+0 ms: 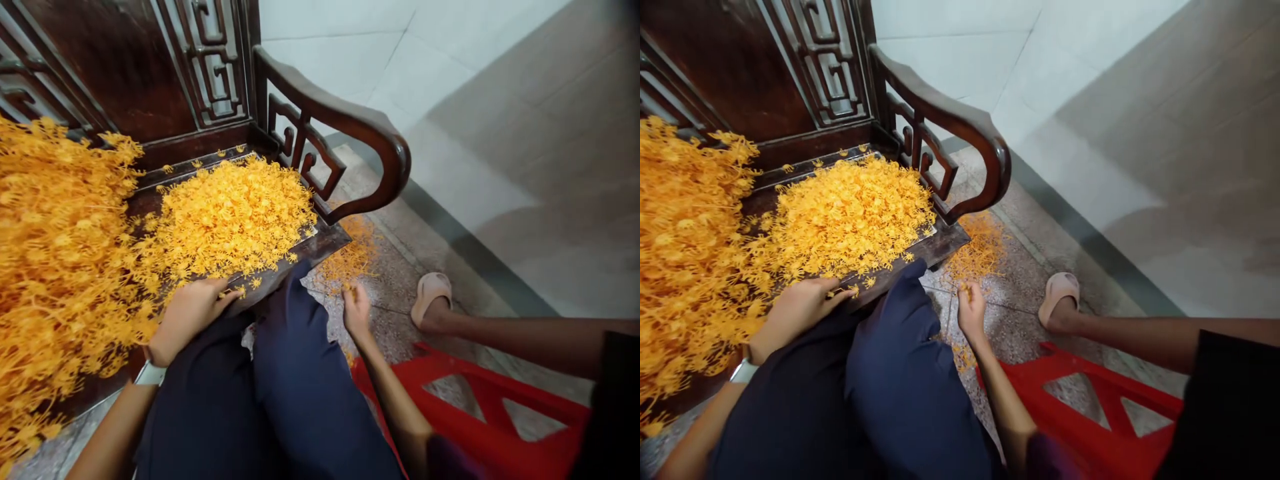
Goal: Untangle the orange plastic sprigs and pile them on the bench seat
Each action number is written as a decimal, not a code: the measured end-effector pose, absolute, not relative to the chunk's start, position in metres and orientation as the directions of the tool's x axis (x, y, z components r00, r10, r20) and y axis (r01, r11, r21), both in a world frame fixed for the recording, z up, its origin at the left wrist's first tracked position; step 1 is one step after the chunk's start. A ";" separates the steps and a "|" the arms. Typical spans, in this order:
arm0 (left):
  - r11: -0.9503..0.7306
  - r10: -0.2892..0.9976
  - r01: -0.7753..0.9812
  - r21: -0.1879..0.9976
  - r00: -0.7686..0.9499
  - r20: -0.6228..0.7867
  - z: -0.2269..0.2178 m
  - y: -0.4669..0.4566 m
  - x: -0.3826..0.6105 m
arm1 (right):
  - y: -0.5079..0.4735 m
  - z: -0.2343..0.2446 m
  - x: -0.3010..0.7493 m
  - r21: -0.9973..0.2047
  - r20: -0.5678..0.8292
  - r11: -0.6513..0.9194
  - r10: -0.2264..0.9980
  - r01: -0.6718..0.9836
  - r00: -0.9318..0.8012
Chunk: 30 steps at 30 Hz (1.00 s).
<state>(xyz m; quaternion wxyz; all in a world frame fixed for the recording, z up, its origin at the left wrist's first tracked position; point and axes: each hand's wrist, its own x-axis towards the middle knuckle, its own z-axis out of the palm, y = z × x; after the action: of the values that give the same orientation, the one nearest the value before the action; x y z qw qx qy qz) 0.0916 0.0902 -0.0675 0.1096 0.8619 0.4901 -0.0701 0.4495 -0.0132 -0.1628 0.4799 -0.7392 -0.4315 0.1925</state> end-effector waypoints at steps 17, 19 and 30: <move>-0.156 0.969 0.982 -0.102 0.133 -0.209 -0.061 0.124 0.082 | 0.157 -0.119 0.335 -0.329 0.146 0.654 0.748 0.681 -0.648; -0.110 0.979 0.987 -0.118 0.087 -0.185 -0.060 0.128 0.081 | 0.165 -0.114 0.324 -0.326 0.147 0.656 0.746 0.681 -0.649; -0.009 0.998 0.990 0.139 0.001 0.059 -0.018 0.109 0.061 | 0.167 -0.083 0.317 -0.375 0.090 0.656 0.729 0.655 -0.679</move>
<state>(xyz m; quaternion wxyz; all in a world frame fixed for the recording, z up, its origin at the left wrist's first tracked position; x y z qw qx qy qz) 0.0608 0.1093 -0.0175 0.0285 0.7070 0.7032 0.0704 0.3170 0.1671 -0.0826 0.1172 -0.3833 -0.9025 0.1579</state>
